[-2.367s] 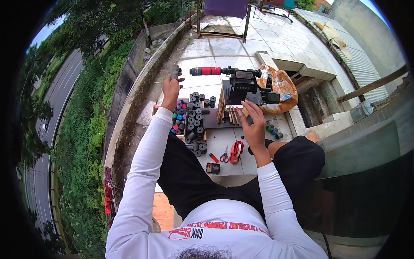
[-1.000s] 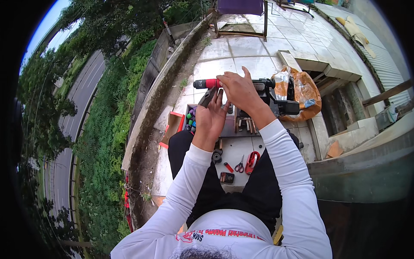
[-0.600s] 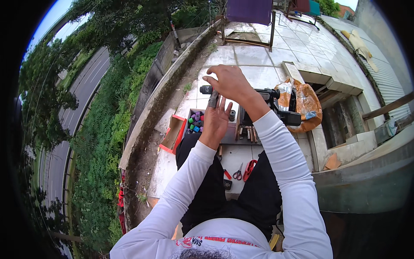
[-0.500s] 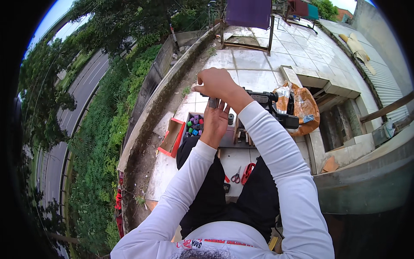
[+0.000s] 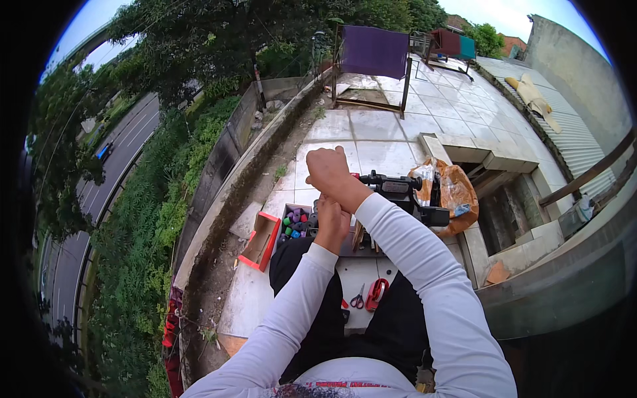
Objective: Manually assemble and check small mechanical spools and parts near a winding mechanism.
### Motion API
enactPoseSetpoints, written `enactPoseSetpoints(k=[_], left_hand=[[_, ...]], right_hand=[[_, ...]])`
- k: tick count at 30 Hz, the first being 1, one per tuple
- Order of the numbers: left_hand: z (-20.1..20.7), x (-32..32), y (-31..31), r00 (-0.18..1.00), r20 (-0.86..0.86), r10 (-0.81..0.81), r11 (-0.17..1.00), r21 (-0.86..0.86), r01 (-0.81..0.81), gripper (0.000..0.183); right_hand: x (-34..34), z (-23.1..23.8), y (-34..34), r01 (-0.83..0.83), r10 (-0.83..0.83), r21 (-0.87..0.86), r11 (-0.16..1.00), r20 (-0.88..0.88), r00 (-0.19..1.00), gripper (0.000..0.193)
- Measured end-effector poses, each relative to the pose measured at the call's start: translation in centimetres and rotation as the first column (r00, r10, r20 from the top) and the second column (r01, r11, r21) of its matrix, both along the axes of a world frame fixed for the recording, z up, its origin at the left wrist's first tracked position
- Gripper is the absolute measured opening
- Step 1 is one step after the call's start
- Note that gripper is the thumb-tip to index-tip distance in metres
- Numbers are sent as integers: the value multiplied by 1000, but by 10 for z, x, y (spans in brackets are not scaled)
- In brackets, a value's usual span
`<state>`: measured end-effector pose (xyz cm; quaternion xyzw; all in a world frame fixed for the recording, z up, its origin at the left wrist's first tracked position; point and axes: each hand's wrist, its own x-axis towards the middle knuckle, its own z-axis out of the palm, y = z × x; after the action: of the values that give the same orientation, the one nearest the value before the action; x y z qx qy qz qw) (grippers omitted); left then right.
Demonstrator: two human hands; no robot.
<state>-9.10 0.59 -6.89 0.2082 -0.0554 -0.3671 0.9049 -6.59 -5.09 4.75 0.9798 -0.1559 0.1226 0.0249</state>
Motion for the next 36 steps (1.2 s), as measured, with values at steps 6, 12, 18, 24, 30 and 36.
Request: enactPoseSetpoints(k=[6, 12, 18, 24, 30, 36], left_hand=[[-13, 5, -9, 999, 26, 32, 999, -40, -31, 24], [-8, 3, -4, 999, -14, 47, 999, 6, -47, 22], [-13, 2, -8, 999, 13, 47, 999, 17, -47, 23], [-15, 7, -5, 999, 21, 37, 997, 62, -39, 26], [2, 4, -2, 1000, 22, 7, 999, 45, -8, 25], [1, 8, 4, 998, 58, 9, 999, 37, -11, 26]], right_hand=[[9, 4, -13, 23, -3, 168, 986, -122, 993, 31], [9, -10, -8, -140, 142, 41, 989, -63, 988, 36], [9, -4, -18, -248, 255, 131, 960, -40, 966, 22], [6, -2, -5, -241, 242, 35, 970, -51, 969, 22], [8, -29, -12, -267, 274, -125, 956, 41, 961, 20], [10, -23, -8, -266, 265, -63, 962, -25, 964, 13]])
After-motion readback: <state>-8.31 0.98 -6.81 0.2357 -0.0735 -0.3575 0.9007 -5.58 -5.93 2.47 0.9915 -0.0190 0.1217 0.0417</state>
